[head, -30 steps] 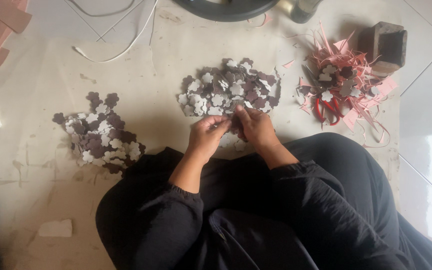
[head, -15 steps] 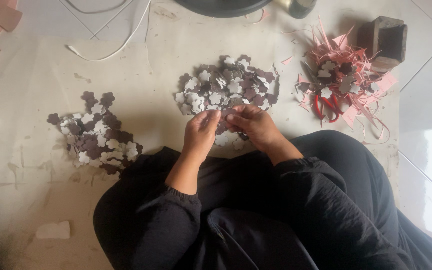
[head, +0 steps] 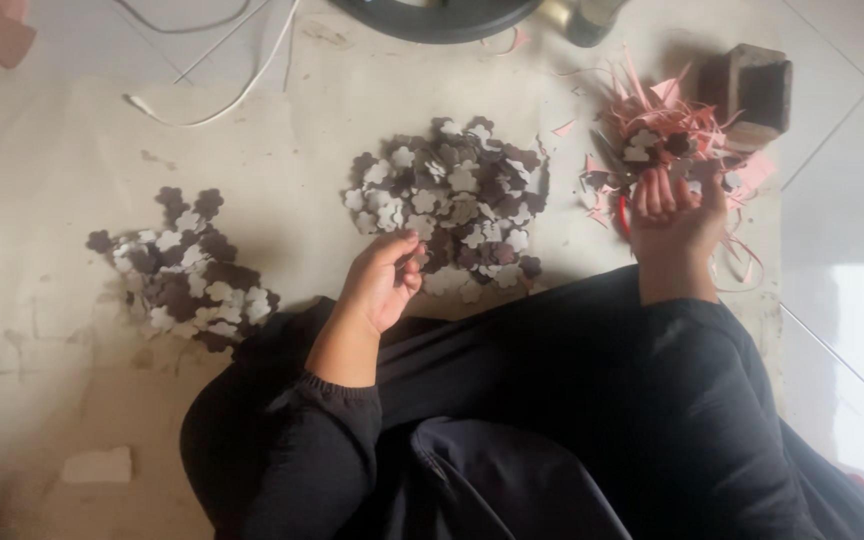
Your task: The person sits on the floor and repeatedly picks up small flower-shaped paper cutouts, pressing them together in pairs by hand. They occasionally separate the pieces and continue assembling them into small stacks.
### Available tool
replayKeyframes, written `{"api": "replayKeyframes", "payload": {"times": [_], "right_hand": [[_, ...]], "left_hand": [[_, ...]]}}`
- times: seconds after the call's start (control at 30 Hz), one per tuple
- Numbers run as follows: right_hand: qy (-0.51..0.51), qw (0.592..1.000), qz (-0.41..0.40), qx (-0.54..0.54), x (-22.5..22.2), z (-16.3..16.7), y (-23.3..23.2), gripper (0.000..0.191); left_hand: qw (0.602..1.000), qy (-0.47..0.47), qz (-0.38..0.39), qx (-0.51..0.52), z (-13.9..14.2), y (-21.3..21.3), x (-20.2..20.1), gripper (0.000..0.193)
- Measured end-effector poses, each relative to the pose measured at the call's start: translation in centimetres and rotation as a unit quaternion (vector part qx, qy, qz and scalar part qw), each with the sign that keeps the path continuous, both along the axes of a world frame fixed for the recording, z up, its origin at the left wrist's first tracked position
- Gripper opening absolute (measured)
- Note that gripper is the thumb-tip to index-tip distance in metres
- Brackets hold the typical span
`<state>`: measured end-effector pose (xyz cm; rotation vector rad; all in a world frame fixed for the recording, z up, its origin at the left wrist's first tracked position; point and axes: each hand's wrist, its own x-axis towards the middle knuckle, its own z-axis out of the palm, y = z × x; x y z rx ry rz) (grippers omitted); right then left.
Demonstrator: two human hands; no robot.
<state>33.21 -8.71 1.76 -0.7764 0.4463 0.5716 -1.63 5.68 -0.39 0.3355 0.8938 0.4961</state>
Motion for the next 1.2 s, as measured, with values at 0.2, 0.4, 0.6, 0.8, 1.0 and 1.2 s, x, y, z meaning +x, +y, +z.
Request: {"api": "replayKeyframes", "payload": {"times": [0.2,0.4,0.6,0.8,1.0,1.2], "right_hand": [[-0.273,0.846,0.385,-0.248,-4.8,-3.5,2.7,0.028],[-0.697,0.363,0.497,-0.369,-13.7,-7.7,4.9,0.025],[-0.737,0.289,0.479,-0.379,-14.0,-9.2,5.3,0.031],[-0.77,0.258,0.446,-0.375,-13.5,-8.6,5.7,0.018],[-0.537,0.494,0.543,-0.415,-12.6,-5.0,5.4,0.024],[-0.254,0.771,0.568,-0.139,-12.5,-0.4,3.1,0.023]], "left_hand": [[0.879,0.318,0.026,0.353,0.0,5.6,-6.4,0.016],[0.722,0.552,0.091,0.407,-1.7,9.5,-16.9,0.018],[0.609,0.732,0.036,0.304,-0.7,10.0,-18.0,0.051],[0.581,0.68,0.024,0.447,0.6,7.5,-13.0,0.049],[0.802,0.309,-0.116,0.498,1.1,1.8,-3.0,0.029],[0.935,0.057,-0.154,0.315,0.9,-4.3,4.6,0.055]]}}
